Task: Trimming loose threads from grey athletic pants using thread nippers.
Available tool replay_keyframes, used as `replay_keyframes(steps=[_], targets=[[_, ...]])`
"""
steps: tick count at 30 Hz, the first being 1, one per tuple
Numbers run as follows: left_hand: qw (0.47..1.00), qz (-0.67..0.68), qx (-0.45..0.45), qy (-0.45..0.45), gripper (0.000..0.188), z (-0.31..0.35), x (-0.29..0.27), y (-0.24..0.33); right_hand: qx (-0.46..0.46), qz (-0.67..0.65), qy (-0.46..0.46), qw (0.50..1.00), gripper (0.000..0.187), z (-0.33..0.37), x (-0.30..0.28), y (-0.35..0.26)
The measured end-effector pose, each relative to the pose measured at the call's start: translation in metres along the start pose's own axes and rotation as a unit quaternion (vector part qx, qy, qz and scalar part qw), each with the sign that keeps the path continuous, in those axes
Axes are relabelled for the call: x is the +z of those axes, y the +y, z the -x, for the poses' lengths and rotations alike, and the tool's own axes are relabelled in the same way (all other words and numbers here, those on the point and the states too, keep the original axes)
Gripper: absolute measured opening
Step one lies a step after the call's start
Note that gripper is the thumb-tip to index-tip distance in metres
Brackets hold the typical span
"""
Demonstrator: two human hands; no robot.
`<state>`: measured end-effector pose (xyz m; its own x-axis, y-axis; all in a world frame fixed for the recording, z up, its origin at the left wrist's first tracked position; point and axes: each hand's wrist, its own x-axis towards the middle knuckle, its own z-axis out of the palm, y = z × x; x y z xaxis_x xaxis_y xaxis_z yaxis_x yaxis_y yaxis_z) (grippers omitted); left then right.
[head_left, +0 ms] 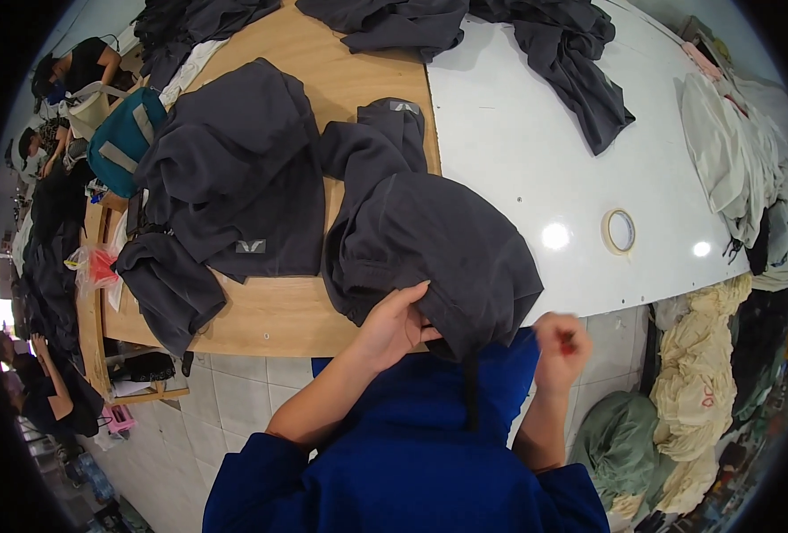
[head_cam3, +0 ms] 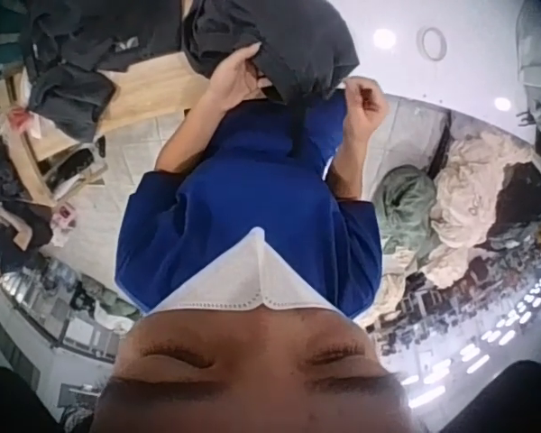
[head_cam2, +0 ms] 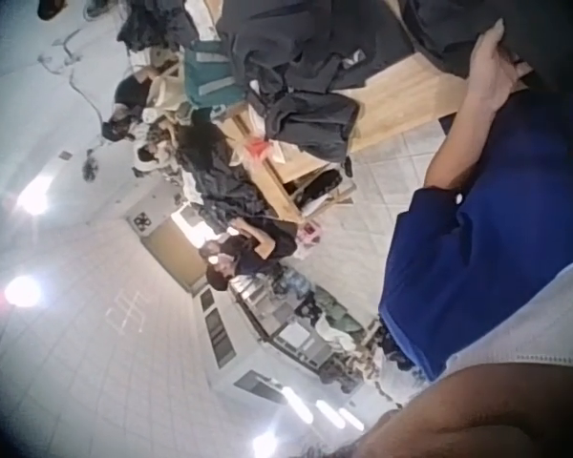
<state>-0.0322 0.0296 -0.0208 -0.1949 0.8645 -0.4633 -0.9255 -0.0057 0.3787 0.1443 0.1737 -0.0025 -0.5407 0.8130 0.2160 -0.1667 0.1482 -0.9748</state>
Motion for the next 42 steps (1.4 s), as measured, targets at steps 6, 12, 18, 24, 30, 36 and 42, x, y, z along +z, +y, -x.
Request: replay_keyframes(steps=[6,12,18,24,30,36,42], targets=[[1.000,-0.003,-0.012,0.006,0.040,0.005,-0.015,-0.005,0.083,0.208,0.099,0.970,0.031,-0.025,-0.026,0.004],[0.999,-0.023,-0.020,0.014,0.038,0.004,-0.010,-0.006,0.130,0.082,0.020,0.988,0.037,-0.009,-0.007,0.002],[0.997,0.046,0.020,0.052,0.037,-0.005,0.003,-0.016,0.072,0.168,-0.105,0.978,0.033,-0.018,0.023,0.005],[0.991,0.060,0.100,0.067,0.033,-0.003,0.012,-0.019,-0.011,0.235,-0.133,0.963,0.034,-0.020,0.030,-0.001],[0.989,0.023,0.130,0.069,0.034,-0.003,0.011,-0.022,-0.056,0.251,-0.131,0.957,0.035,-0.021,0.031,-0.001],[0.990,0.015,0.126,0.062,0.033,-0.002,0.010,-0.020,-0.056,0.250,-0.131,0.958,0.035,-0.021,0.033,-0.002],[0.989,-0.001,0.138,0.060,0.034,0.000,0.008,-0.020,-0.061,0.266,-0.139,0.952,0.033,-0.022,0.031,-0.004]])
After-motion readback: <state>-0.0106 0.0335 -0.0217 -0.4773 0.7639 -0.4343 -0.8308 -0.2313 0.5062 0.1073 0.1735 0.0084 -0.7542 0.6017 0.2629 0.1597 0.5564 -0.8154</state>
